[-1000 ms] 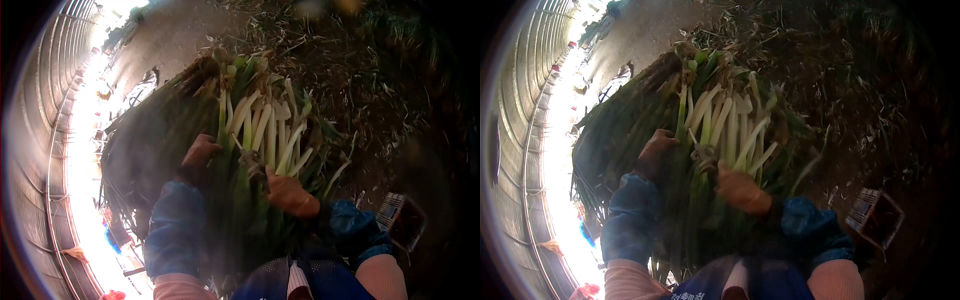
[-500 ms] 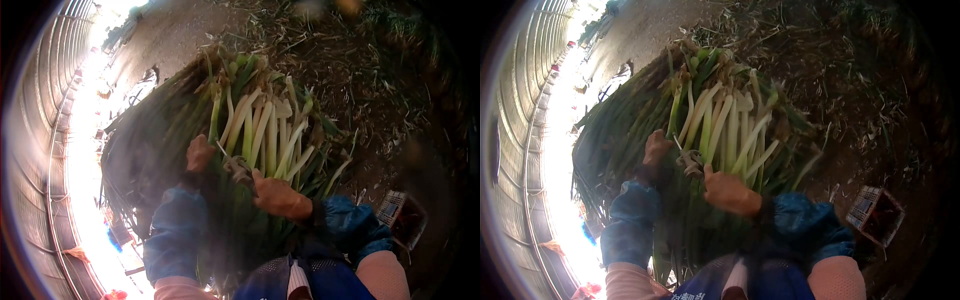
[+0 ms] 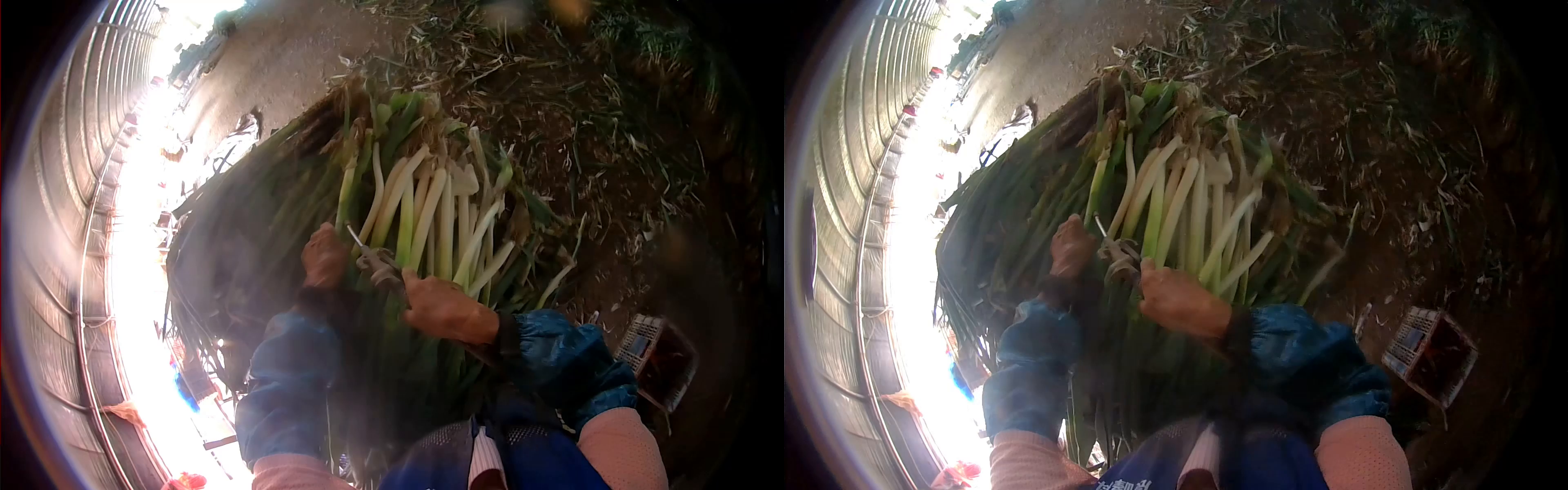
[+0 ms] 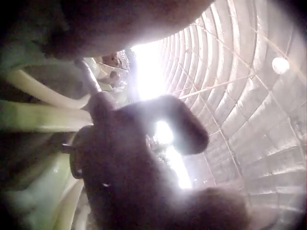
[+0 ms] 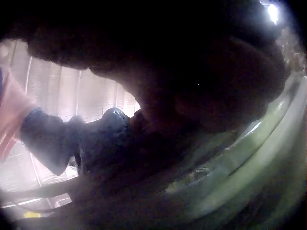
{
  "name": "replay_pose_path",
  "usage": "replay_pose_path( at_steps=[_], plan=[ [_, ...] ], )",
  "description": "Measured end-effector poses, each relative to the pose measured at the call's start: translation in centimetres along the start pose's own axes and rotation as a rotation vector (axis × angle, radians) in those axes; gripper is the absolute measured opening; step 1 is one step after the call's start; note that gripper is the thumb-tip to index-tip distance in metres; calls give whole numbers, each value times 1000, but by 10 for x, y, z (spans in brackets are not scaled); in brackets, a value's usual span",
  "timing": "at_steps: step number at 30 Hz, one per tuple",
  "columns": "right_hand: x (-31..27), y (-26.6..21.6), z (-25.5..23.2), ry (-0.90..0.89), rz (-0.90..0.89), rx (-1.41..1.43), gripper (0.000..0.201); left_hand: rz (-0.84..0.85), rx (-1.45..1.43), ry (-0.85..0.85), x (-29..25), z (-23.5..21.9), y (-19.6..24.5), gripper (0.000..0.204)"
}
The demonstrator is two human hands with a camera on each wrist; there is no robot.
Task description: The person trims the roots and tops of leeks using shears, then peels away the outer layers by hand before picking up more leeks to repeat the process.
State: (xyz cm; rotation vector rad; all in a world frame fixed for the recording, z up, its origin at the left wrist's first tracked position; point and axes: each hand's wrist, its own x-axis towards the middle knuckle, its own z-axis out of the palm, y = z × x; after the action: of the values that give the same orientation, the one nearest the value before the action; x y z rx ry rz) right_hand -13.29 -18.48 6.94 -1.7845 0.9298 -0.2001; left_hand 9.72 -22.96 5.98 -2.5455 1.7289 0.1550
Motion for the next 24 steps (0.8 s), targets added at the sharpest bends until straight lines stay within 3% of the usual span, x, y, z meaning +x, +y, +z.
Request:
replay_pose_path(
  at_steps=[6, 9, 15, 18, 21, 24],
  plan=[
    [-7, 1, 20, 84, -36, -51, 41, 49, -29, 23, -10, -3, -9, 21],
    [0, 12, 27, 303, -230, -125, 47, 107, -57, 70, -17, 3, -8, 21],
    [18, 17, 15, 213, -95, -72, 52, 89, -28, -29, -23, 2, -7, 22],
    [32, 40, 29, 418, -295, -390, 56, 36, -50, -123, -42, 0, -8, 23],
    [33, 28, 14, 351, -132, -274, 56, 2, -109, -204, -66, -9, -10, 28],
    [19, 27, 18, 289, -179, -335, 55, -16, -219, -189, -82, -1, -18, 33]
  ],
)
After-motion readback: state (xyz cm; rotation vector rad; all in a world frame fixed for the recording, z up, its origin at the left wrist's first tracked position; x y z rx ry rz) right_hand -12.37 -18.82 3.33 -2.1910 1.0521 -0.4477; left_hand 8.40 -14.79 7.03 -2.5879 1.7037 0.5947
